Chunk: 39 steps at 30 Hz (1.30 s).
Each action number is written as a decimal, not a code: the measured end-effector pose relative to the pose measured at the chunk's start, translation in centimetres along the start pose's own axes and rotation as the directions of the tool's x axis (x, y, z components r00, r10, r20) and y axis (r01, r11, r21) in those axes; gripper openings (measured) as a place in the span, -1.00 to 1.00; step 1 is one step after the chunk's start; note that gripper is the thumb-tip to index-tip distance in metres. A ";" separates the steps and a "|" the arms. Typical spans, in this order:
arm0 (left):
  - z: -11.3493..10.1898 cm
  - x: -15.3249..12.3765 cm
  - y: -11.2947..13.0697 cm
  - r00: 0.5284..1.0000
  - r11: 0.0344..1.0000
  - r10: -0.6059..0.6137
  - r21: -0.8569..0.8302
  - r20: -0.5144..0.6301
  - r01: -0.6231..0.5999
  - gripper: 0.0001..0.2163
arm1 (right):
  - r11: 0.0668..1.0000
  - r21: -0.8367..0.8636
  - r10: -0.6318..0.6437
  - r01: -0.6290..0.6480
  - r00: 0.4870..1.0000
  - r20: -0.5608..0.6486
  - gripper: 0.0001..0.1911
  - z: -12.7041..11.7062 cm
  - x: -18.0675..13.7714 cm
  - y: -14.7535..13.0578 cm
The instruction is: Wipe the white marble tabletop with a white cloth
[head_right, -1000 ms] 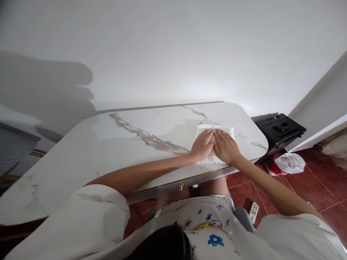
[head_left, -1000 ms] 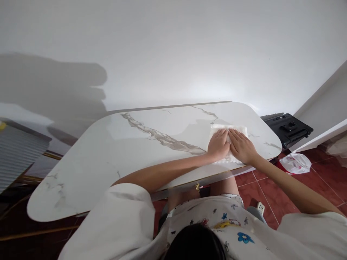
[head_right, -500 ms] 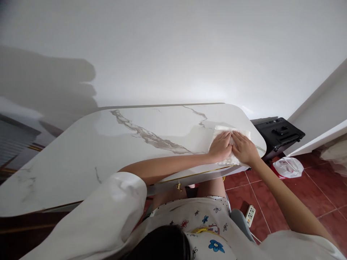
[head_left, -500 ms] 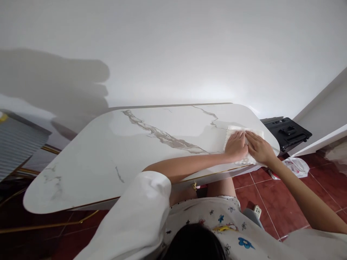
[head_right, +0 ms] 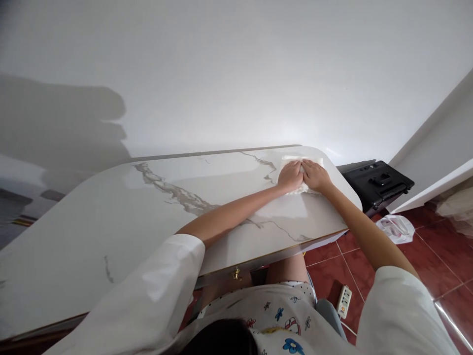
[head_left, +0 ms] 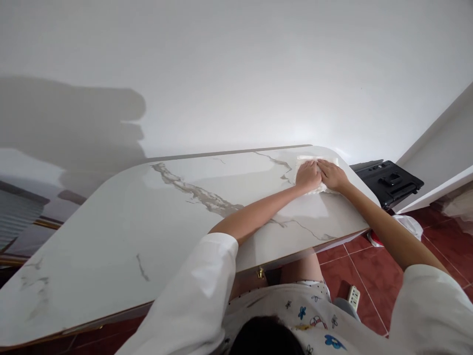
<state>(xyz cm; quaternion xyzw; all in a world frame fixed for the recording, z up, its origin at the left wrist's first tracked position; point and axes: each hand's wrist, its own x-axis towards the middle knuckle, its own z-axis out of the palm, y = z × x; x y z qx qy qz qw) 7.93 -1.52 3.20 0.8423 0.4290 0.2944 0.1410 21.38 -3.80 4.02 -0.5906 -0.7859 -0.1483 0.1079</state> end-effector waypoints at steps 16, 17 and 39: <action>-0.6 7.6 -7.8 0.997 0.990 0.009 0.143 -0.078 0.002 -0.64 | 0.994 0.109 0.000 -0.001 1.000 0.011 -0.49 3.4 10.8 0.6; -0.7 8.0 -8.1 0.996 0.989 0.005 0.148 -0.084 0.007 -0.65 | 0.994 0.113 0.003 -0.005 1.000 0.019 -0.48 3.5 11.4 0.7; 2.5 9.7 -3.5 0.997 0.989 0.026 0.145 -0.078 -0.014 -0.65 | 0.999 0.051 -0.004 0.002 0.999 0.045 -0.44 3.7 9.0 6.7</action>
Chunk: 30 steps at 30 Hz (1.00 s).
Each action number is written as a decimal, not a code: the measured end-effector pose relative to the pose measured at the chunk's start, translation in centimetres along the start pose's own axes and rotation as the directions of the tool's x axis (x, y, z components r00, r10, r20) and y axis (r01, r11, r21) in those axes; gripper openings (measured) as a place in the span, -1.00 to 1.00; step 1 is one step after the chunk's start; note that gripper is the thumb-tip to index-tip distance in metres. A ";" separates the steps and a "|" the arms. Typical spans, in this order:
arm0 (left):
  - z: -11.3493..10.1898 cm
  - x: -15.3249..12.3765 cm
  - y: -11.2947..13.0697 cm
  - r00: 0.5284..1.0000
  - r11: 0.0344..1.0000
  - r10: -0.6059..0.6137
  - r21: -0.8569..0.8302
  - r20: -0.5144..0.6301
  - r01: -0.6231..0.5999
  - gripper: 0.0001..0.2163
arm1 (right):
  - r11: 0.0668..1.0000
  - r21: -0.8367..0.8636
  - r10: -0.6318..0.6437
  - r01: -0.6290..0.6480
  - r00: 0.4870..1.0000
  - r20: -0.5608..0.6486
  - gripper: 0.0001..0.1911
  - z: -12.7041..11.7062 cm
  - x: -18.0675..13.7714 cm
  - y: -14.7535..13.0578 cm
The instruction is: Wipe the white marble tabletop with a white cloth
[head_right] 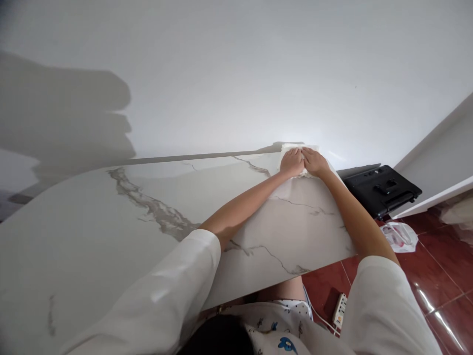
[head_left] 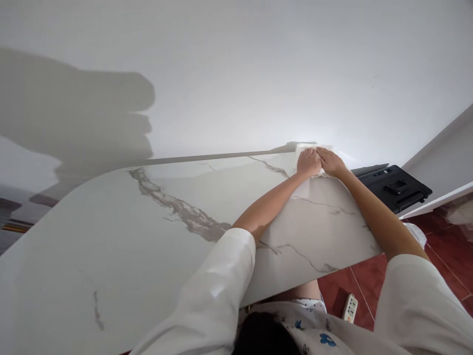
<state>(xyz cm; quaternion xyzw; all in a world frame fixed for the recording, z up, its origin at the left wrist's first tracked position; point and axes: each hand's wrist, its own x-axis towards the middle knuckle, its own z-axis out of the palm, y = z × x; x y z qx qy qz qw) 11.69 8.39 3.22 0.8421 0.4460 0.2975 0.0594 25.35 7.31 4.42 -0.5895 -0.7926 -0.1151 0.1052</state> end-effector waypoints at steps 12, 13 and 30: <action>-1.4 -6.5 4.2 0.992 0.993 0.100 -0.064 0.080 -0.095 -0.59 | 0.997 -0.067 0.036 -0.037 0.999 -0.014 -0.45 -2.0 -8.7 -2.8; -1.7 -7.2 4.6 0.991 0.993 0.102 -0.067 0.090 -0.096 -0.58 | 0.997 -0.068 0.040 -0.041 0.999 -0.009 -0.45 -2.3 -9.5 -3.1; -3.2 -17.1 12.6 0.974 0.978 0.189 -0.114 0.128 -0.175 -0.53 | 0.997 -0.045 0.055 -0.059 0.996 -0.073 -0.46 -6.1 -23.3 -5.8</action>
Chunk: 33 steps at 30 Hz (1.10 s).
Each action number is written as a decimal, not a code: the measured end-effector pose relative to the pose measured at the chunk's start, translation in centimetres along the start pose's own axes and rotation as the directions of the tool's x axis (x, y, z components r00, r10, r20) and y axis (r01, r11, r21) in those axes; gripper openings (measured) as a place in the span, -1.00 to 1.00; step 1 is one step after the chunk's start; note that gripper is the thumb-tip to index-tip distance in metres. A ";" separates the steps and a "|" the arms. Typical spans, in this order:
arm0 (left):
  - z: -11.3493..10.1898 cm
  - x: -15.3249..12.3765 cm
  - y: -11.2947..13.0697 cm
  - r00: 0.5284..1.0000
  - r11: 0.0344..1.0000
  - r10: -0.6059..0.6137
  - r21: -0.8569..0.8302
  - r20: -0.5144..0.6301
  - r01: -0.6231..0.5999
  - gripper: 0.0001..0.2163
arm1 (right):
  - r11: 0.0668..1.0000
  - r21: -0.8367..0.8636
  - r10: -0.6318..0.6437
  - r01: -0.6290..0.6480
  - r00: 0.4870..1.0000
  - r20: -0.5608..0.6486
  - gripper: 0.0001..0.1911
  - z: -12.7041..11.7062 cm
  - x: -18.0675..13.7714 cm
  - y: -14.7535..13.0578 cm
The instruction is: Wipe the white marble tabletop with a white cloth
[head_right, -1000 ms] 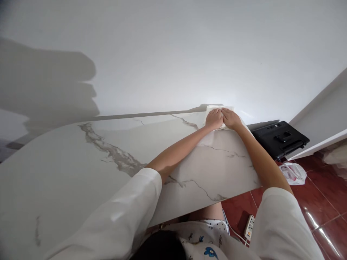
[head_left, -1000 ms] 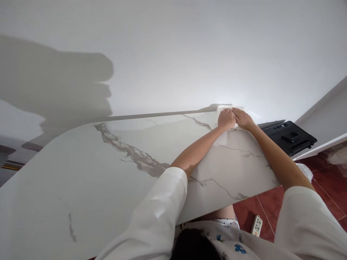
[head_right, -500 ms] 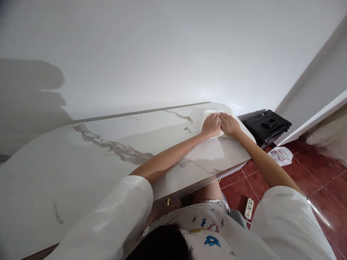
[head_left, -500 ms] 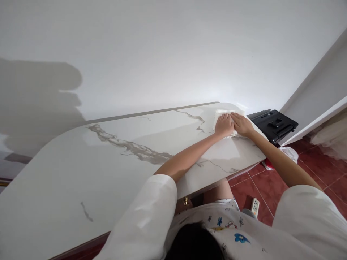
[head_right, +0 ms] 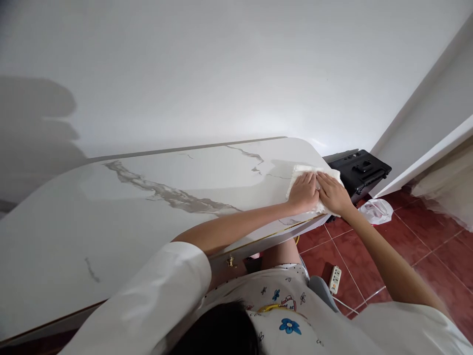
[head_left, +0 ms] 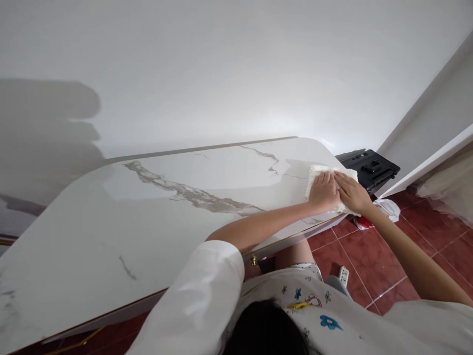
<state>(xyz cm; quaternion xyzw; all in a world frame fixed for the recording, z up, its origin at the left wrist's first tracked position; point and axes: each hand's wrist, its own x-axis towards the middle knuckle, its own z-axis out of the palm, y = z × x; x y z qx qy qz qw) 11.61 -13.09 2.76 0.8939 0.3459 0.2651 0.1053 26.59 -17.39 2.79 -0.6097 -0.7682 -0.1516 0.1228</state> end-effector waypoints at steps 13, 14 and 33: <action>3.4 8.3 -0.7 0.976 0.976 0.216 0.010 0.004 -0.216 -0.62 | 0.960 -0.055 0.277 -0.274 0.960 0.034 -0.46 0.7 2.6 5.3; 3.5 9.0 -1.1 0.978 0.978 0.209 0.010 0.009 -0.209 -0.62 | 0.958 -0.065 0.284 -0.281 0.958 0.044 -0.46 0.9 3.3 5.6; 1.9 17.6 -14.1 0.998 0.998 0.059 0.019 -0.039 -0.058 -0.64 | 0.970 -0.113 0.223 -0.217 0.974 0.048 -0.49 6.5 19.7 5.6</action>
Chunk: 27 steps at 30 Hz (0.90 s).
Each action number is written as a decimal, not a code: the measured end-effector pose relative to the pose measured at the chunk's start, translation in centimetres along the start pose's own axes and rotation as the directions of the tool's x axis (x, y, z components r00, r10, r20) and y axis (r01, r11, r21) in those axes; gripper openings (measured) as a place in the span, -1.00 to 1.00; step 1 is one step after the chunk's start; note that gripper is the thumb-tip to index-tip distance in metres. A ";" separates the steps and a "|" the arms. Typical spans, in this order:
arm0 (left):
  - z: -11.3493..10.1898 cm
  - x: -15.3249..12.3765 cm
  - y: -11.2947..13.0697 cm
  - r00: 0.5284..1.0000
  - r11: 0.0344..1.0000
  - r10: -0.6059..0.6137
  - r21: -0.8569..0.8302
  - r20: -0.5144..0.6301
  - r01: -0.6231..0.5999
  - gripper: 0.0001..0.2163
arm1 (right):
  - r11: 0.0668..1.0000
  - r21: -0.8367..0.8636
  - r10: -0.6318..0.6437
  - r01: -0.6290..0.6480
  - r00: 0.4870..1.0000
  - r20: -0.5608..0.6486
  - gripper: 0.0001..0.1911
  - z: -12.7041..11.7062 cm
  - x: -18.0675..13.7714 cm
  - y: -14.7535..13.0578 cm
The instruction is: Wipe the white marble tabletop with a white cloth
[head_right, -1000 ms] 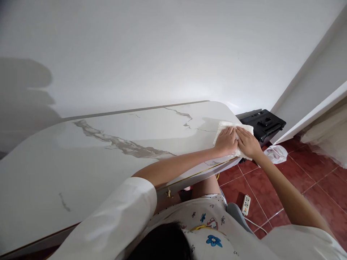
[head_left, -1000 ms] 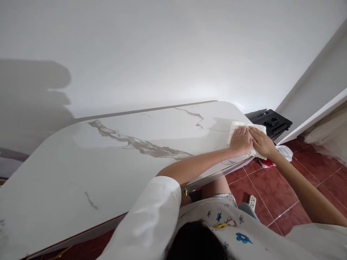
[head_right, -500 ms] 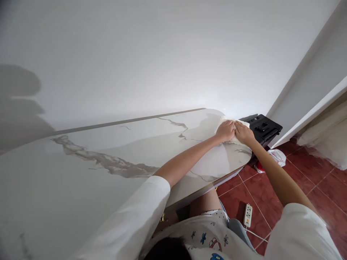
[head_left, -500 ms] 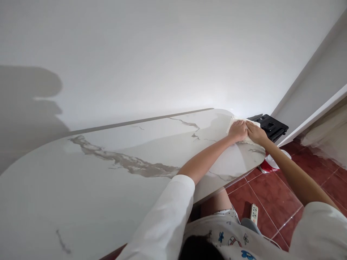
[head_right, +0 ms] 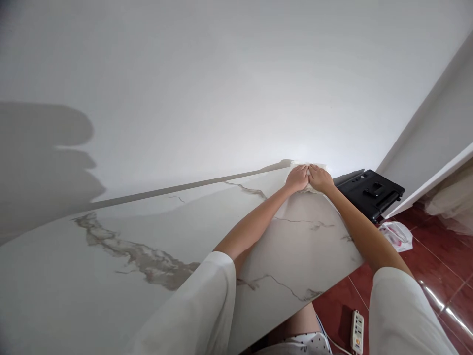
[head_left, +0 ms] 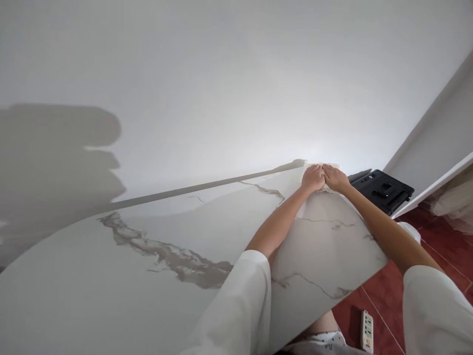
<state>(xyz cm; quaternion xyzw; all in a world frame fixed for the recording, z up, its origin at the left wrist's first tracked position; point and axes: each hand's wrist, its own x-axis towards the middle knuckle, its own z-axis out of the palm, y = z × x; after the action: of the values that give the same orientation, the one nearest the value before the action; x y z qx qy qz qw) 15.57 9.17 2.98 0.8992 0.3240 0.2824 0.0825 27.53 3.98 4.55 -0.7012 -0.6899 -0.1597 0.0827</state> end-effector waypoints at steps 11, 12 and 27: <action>-5.8 -4.9 -8.5 0.997 0.994 -0.063 0.087 -0.042 0.067 -0.66 | 0.984 0.058 -0.168 0.170 0.985 -0.040 -0.47 1.2 4.5 -10.1; -6.5 -5.8 -9.2 0.996 0.992 -0.075 0.099 -0.045 0.079 -0.66 | 0.980 0.067 -0.185 0.187 0.982 -0.042 -0.47 1.1 4.6 -11.4; -17.1 -22.2 -18.1 0.936 0.896 -0.344 0.271 -0.080 0.353 -0.52 | 0.803 0.360 -0.514 0.475 0.858 0.015 -0.48 -1.0 4.5 -30.5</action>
<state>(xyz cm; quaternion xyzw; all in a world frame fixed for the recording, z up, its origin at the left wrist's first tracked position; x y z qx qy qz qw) -17.68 8.69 1.03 0.8248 0.5176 0.2277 -0.0019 -2.94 8.93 3.87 -0.4793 -0.8693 -0.0132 0.1205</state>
